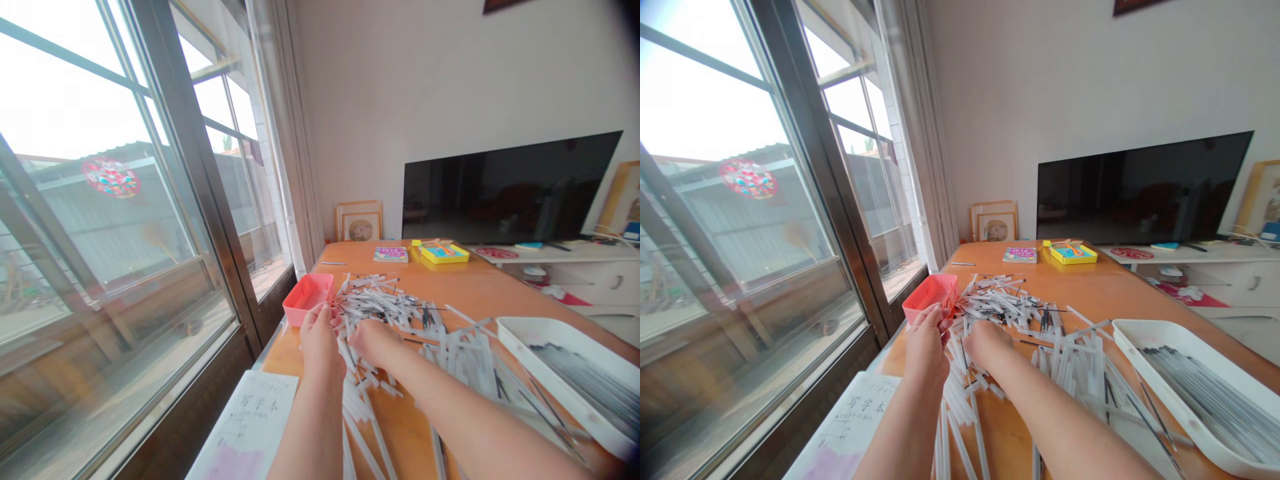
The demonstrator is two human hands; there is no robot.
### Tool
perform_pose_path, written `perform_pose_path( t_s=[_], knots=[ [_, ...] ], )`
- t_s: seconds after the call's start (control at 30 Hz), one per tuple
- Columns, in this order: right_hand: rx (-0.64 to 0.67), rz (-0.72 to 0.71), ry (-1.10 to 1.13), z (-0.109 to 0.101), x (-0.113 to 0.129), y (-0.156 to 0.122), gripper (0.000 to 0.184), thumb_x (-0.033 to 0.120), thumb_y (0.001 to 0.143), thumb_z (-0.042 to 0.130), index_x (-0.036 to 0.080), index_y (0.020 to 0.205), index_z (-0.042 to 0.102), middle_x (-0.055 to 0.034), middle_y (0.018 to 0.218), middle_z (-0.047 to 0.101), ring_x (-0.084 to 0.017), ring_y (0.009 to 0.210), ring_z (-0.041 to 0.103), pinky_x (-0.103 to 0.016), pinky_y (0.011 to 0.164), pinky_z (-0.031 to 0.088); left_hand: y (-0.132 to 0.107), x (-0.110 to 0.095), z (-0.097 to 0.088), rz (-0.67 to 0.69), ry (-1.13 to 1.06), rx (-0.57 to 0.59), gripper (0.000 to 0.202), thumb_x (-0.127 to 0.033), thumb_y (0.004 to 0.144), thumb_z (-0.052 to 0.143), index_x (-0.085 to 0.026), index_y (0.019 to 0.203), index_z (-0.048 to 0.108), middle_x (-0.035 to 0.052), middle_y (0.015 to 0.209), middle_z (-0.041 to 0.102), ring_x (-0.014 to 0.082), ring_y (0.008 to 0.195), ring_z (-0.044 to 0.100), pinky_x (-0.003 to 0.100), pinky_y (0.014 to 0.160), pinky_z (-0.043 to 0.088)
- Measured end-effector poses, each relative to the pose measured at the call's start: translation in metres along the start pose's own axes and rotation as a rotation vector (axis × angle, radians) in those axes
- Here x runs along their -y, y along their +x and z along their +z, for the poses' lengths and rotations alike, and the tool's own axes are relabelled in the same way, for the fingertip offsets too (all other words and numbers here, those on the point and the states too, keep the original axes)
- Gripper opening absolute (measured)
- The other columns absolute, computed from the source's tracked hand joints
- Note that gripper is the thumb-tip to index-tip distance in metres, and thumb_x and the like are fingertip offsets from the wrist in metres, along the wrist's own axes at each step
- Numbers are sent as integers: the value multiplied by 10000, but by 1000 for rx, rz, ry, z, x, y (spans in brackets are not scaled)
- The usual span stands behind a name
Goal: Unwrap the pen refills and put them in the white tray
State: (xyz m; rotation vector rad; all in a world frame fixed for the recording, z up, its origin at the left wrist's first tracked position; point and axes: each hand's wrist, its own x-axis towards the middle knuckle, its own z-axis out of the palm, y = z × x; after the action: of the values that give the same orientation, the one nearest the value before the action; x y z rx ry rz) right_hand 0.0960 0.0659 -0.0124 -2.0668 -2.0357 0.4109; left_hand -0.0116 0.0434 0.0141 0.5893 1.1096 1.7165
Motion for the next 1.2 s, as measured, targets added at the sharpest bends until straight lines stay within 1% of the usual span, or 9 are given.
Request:
perform_pose_path(
  t_s=[0.1,0.27,0.43,0.57,0.63,0.7,0.97,1.07,1.2],
  knots=[
    [6,21,17,7,5,9,342,454,807,585,180,850,786,-186,951,772,-328,923,718,-350,700,469,1,1,-1,-6,29,-7,324,-355,712,718,-174,974,660,30,815,683,101,608,595,241,607,372],
    [-13,32,63,8,1,11,249,358,771,612,173,803,777,-179,885,767,-301,826,715,-327,642,446,3,3,-2,-20,60,-10,351,-388,703,727,-181,977,657,33,829,687,120,637,615,249,619,369],
    [-72,-98,159,-9,-14,0,287,400,826,566,186,711,718,-76,702,714,-194,672,634,-275,580,357,2,9,-2,-39,138,40,357,-390,677,758,-187,955,665,48,847,687,135,664,597,255,626,379],
    [-125,-229,233,-28,-25,-12,280,378,862,518,185,745,682,-15,686,669,-149,672,567,-247,583,328,-5,16,1,-62,259,203,333,-405,658,792,-172,878,704,44,751,663,145,654,561,261,617,370],
    [-115,-280,257,-36,-30,-16,278,372,865,508,180,745,672,4,671,650,-136,656,544,-233,577,331,-8,18,3,-73,285,329,324,-444,666,787,-162,807,715,37,697,641,136,622,533,257,598,349],
    [-87,-300,266,-42,-39,-16,289,386,868,503,177,757,668,14,666,644,-126,638,538,-218,564,338,-10,18,4,-56,281,381,340,-474,662,789,-157,754,709,28,660,618,126,597,510,252,586,334],
    [-105,-54,-11,-57,-99,4,153,223,806,520,169,785,662,-43,695,655,-162,648,579,-243,563,316,-2,14,2,32,187,225,334,-470,697,774,-163,794,685,5,711,602,103,612,475,246,629,352],
    [-87,-54,-144,-49,-105,7,109,174,773,579,185,811,681,-71,803,697,-198,758,633,-258,618,339,-1,16,1,28,176,225,343,-481,705,767,-165,808,684,5,726,611,97,611,469,246,641,354],
    [-22,-135,-279,-34,-96,8,256,65,741,589,183,936,707,-128,972,731,-277,924,683,-298,722,410,0,18,2,24,168,214,388,-507,674,789,-164,822,682,-8,706,594,95,610,468,244,647,353]
  ],
)
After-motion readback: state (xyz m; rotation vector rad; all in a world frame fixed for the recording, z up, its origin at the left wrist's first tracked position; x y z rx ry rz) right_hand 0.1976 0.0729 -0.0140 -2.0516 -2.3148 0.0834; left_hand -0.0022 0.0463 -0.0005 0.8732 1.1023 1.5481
